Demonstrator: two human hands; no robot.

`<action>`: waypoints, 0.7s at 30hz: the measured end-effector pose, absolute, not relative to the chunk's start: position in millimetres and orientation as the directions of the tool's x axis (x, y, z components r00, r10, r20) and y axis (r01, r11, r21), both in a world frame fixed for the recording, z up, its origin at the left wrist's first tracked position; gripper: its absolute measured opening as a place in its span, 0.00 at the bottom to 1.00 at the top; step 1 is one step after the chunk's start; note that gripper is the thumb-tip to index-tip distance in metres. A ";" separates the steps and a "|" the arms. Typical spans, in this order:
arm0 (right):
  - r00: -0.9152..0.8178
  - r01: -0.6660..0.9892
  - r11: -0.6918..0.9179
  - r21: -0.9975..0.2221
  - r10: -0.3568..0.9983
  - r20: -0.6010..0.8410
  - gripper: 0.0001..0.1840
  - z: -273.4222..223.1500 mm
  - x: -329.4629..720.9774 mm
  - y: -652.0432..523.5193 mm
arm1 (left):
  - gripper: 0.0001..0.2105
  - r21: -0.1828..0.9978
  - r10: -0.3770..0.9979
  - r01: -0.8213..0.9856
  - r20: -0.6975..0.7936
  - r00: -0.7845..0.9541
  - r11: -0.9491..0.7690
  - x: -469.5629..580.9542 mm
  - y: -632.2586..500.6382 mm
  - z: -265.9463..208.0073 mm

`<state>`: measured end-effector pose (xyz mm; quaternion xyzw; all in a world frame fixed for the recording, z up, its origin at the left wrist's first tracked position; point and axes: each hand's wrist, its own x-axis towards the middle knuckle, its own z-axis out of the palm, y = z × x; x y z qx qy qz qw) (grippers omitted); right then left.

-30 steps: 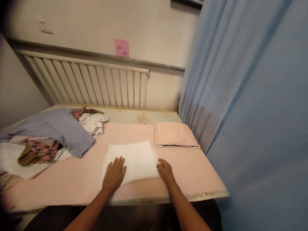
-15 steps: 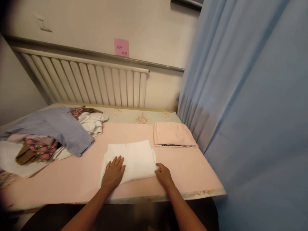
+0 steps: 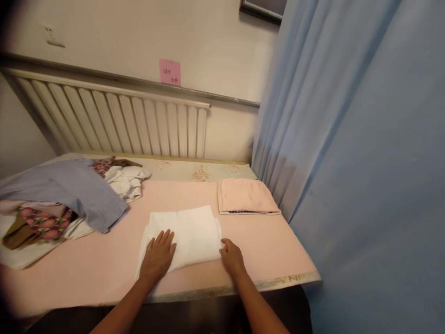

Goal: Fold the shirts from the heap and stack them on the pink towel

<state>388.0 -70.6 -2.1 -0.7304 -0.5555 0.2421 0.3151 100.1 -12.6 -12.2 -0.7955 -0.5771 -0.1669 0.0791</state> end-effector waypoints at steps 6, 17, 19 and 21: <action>0.288 0.676 -0.193 -0.711 0.958 0.013 0.21 -0.1 386.1 -71.8 | 0.22 0.048 0.888 0.946 0.363 0.282 -0.319 99.7 -11.4 -13.7; 0.295 0.702 -0.190 -0.686 0.955 0.036 0.20 -1.4 383.5 -74.2 | 0.22 0.065 0.890 0.945 0.362 0.277 -0.320 99.7 -10.6 -13.7; 0.295 0.705 -0.191 -0.683 0.955 0.038 0.20 -1.6 383.4 -74.4 | 0.22 0.073 0.891 0.944 0.362 0.275 -0.321 99.5 -10.4 -13.9; 0.294 0.706 -0.191 -0.682 0.955 0.037 0.20 -1.5 383.3 -74.7 | 0.22 0.081 0.893 0.944 0.360 0.270 -0.319 99.4 -10.3 -13.7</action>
